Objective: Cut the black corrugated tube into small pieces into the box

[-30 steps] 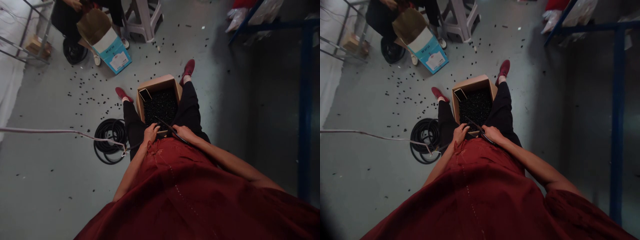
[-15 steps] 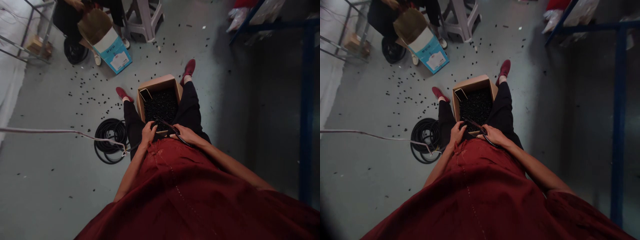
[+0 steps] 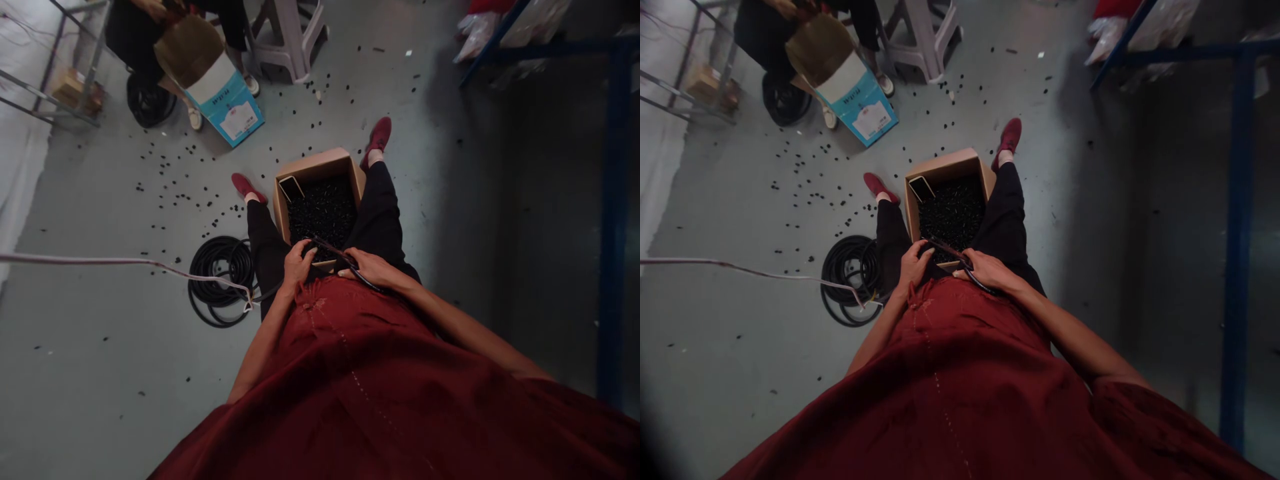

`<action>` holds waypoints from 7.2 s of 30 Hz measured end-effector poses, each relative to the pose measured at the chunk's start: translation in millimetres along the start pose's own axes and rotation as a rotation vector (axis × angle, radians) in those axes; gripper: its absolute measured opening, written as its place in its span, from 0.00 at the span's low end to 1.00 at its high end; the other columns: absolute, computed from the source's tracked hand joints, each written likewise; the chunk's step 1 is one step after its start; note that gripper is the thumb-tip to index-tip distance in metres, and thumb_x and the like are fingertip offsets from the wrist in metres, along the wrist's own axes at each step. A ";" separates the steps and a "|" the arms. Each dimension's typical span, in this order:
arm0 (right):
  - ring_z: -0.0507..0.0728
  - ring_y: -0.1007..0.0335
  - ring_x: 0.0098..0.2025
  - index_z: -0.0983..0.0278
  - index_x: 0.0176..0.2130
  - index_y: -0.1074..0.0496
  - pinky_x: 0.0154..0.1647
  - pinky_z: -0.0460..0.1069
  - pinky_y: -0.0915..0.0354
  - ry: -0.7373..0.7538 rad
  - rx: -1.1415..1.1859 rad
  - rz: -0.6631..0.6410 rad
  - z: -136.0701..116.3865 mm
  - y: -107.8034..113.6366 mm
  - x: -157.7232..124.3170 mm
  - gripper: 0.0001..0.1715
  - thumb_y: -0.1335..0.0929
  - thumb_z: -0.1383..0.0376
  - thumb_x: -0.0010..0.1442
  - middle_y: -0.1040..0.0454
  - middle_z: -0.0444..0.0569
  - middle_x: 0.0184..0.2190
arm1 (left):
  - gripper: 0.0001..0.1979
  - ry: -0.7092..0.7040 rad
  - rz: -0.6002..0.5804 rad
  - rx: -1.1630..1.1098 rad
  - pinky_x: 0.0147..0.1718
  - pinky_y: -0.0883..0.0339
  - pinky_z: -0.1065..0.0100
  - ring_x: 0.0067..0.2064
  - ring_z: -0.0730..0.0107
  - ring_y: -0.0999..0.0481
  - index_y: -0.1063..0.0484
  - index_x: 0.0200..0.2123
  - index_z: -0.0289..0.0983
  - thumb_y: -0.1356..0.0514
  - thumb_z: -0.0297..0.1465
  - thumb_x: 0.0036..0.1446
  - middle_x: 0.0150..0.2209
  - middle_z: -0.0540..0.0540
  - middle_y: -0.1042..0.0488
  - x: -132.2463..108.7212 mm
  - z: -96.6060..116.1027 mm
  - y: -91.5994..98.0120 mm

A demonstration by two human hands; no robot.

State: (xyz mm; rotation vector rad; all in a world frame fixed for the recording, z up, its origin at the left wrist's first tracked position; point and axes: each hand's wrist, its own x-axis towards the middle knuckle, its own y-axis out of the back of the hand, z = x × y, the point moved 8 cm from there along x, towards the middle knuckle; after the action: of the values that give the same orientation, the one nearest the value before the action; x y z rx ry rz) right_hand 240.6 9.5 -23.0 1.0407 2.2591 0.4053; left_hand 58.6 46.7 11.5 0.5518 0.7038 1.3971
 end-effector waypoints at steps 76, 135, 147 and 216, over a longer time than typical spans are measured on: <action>0.61 0.26 0.37 0.59 0.48 0.32 0.31 0.47 0.44 -0.202 -0.205 0.098 25.8 3.1 7.3 0.19 0.40 0.54 0.61 0.22 0.53 0.36 | 0.17 0.002 -0.224 0.126 0.55 0.36 0.64 0.53 0.66 0.27 0.28 0.51 0.36 0.46 0.31 0.61 0.51 0.43 0.25 4.7 -26.3 -23.8; 0.63 0.29 0.47 0.64 0.51 0.37 0.41 0.49 0.39 -0.050 0.017 -0.014 -10.6 -2.0 11.1 0.28 0.39 0.46 0.61 0.27 0.58 0.47 | 0.10 -0.070 0.043 0.090 0.50 0.33 0.65 0.46 0.68 0.24 0.26 0.43 0.37 0.41 0.31 0.58 0.43 0.45 0.22 -3.5 6.4 -6.7; 0.62 0.26 0.38 0.61 0.47 0.35 0.31 0.46 0.43 -0.143 -0.132 0.003 1.9 -7.2 6.8 0.20 0.42 0.52 0.64 0.23 0.55 0.37 | 0.10 -0.025 -0.009 0.077 0.49 0.33 0.66 0.46 0.67 0.24 0.25 0.42 0.35 0.41 0.27 0.57 0.44 0.44 0.22 -2.7 0.0 -16.2; 0.64 0.32 0.48 0.64 0.53 0.40 0.44 0.52 0.38 -0.012 -0.076 0.050 -1.7 -1.7 8.8 0.34 0.37 0.43 0.58 0.30 0.58 0.48 | 0.13 0.016 -0.075 -0.062 0.54 0.34 0.64 0.51 0.67 0.26 0.25 0.46 0.37 0.43 0.31 0.60 0.48 0.45 0.23 0.5 -9.9 -18.2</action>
State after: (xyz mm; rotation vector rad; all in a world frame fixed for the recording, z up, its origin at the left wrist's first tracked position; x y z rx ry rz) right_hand 234.0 15.1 -26.1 1.0596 2.1932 0.5011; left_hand 63.9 44.7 -8.4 0.4619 0.6850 1.3497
